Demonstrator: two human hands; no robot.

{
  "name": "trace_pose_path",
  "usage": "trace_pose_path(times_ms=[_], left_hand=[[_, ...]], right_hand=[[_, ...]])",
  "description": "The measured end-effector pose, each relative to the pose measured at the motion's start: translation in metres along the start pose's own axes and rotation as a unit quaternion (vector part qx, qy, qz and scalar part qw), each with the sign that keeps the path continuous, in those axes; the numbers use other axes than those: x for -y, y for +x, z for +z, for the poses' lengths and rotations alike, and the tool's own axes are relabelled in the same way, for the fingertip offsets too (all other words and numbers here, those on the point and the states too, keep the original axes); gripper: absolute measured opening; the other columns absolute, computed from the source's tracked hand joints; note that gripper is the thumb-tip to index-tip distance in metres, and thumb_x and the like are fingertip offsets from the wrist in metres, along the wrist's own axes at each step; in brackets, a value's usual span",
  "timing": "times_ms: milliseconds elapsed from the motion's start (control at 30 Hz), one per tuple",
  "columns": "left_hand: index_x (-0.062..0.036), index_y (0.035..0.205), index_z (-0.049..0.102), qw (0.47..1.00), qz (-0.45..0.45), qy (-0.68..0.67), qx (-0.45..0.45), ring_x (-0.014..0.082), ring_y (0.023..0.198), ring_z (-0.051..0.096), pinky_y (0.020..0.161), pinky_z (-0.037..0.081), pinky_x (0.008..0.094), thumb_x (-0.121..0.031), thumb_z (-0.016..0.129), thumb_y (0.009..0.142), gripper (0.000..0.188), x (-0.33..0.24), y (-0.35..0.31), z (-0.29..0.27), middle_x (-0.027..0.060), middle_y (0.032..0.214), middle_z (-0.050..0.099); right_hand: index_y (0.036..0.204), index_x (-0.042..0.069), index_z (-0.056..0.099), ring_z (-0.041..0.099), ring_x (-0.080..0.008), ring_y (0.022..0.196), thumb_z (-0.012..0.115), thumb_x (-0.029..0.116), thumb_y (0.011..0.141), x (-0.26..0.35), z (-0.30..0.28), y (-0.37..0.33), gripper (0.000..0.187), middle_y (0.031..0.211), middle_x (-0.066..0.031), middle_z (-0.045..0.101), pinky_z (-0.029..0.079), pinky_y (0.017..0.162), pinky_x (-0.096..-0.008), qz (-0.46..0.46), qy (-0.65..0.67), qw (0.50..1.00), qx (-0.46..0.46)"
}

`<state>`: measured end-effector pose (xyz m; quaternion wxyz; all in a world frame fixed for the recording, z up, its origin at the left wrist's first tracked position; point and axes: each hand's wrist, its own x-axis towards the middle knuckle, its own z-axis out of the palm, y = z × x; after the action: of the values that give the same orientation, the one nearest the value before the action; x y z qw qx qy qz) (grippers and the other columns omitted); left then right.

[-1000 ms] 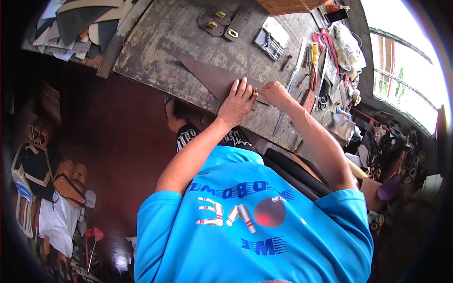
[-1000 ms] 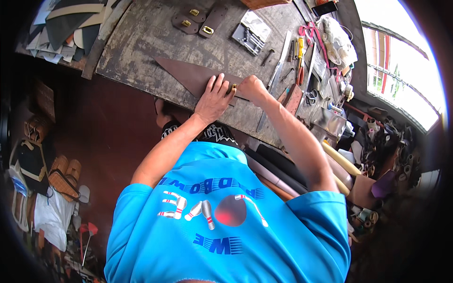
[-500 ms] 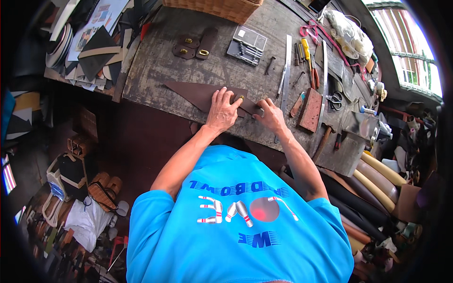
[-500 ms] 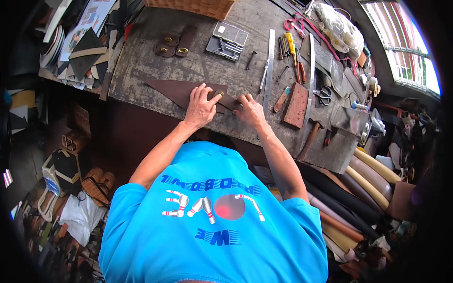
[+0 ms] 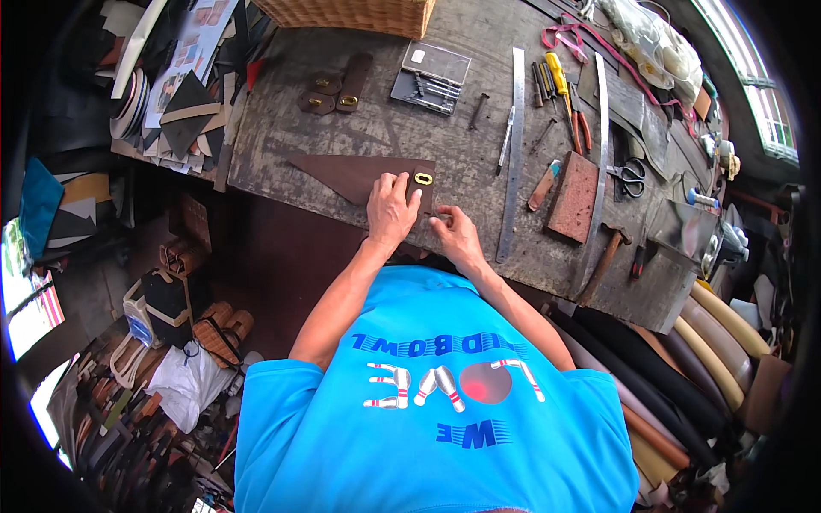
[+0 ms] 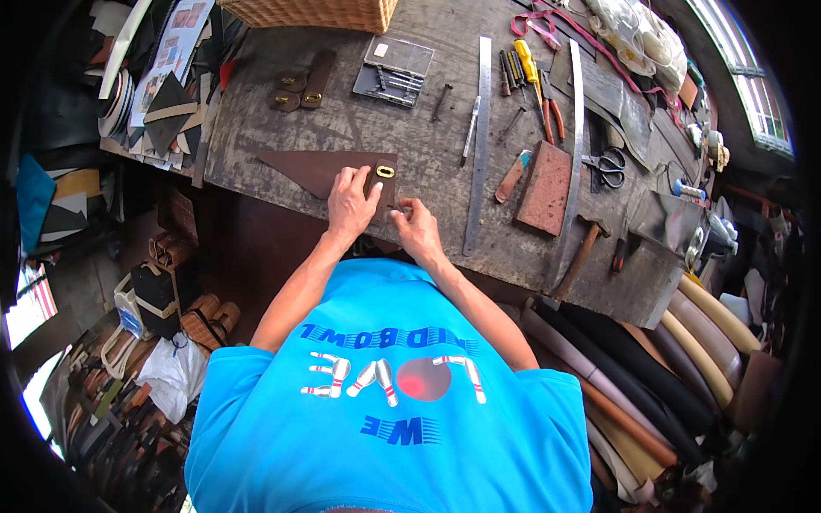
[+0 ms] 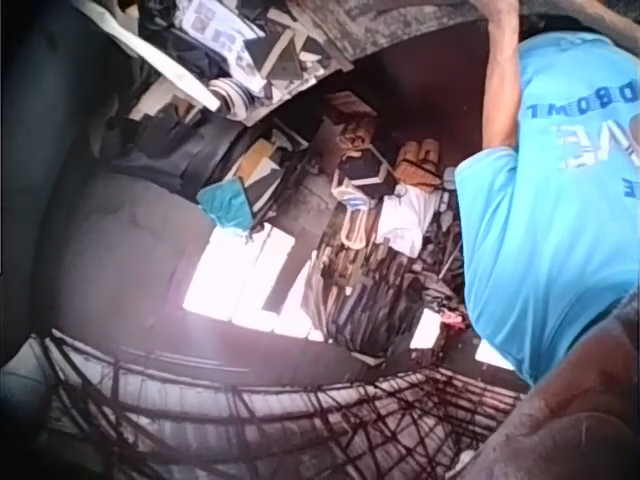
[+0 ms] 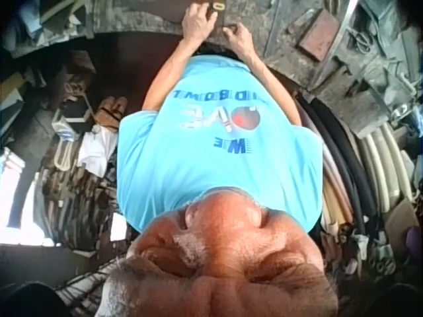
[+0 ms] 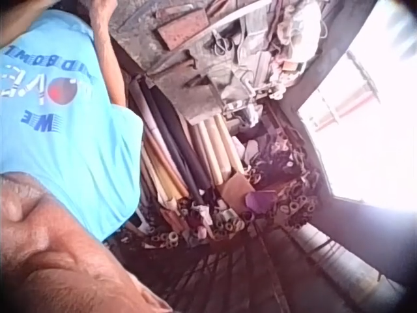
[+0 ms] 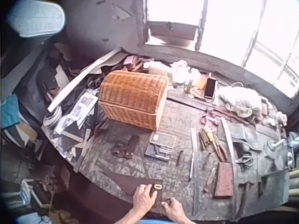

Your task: The recorder is attaching leather straps and hardware components to a wicker basket to assemble a bag.

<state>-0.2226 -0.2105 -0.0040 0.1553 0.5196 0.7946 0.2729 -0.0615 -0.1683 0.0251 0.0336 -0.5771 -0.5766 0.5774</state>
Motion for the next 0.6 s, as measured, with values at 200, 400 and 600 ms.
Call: trace_pose_path(times_ms=[200, 400, 600], left_hand=[[-0.0002, 0.125, 0.056, 0.996, 0.033, 0.075, 0.031, 0.0313, 0.101, 0.054, 0.084, 0.047, 0.0444, -0.027, 0.085, 0.074, 0.064, -0.009, 0.008, -0.004, 0.0119, 0.107, 0.052], [-0.0008, 0.127, 0.059, 0.985, 0.128, 0.067, 0.096, 0.0300, 0.106, 0.054, 0.090, 0.046, 0.0423, -0.014, 0.082, 0.071, 0.063, 0.026, 0.033, -0.026, 0.0108, 0.112, 0.055], [-0.0020, 0.123, 0.065, 0.961, 0.217, -0.038, 0.165, 0.0277, 0.109, 0.054, 0.097, 0.046, 0.0415, -0.008, 0.075, 0.080, 0.044, 0.037, 0.068, -0.049, 0.0082, 0.115, 0.059]], right_hand=[[0.113, 0.000, 0.062, 0.071, -0.0255, 0.081, 0.056, 0.018, 0.100, -0.006, -0.027, 0.004, 0.023, 0.084, -0.0156, 0.072, 0.054, 0.074, -0.0376, -0.039, -0.039, 0.997, -0.050], [0.114, -0.001, 0.060, 0.064, -0.0200, 0.079, 0.059, 0.020, 0.100, 0.006, -0.018, 0.018, 0.025, 0.087, -0.0126, 0.068, 0.050, 0.072, -0.0354, -0.049, -0.040, 0.996, -0.065], [0.112, -0.004, 0.063, 0.069, -0.0351, 0.088, 0.062, 0.016, 0.095, 0.031, -0.014, 0.040, 0.025, 0.101, -0.0234, 0.070, 0.053, 0.079, -0.0435, -0.078, -0.097, 0.988, -0.086]])
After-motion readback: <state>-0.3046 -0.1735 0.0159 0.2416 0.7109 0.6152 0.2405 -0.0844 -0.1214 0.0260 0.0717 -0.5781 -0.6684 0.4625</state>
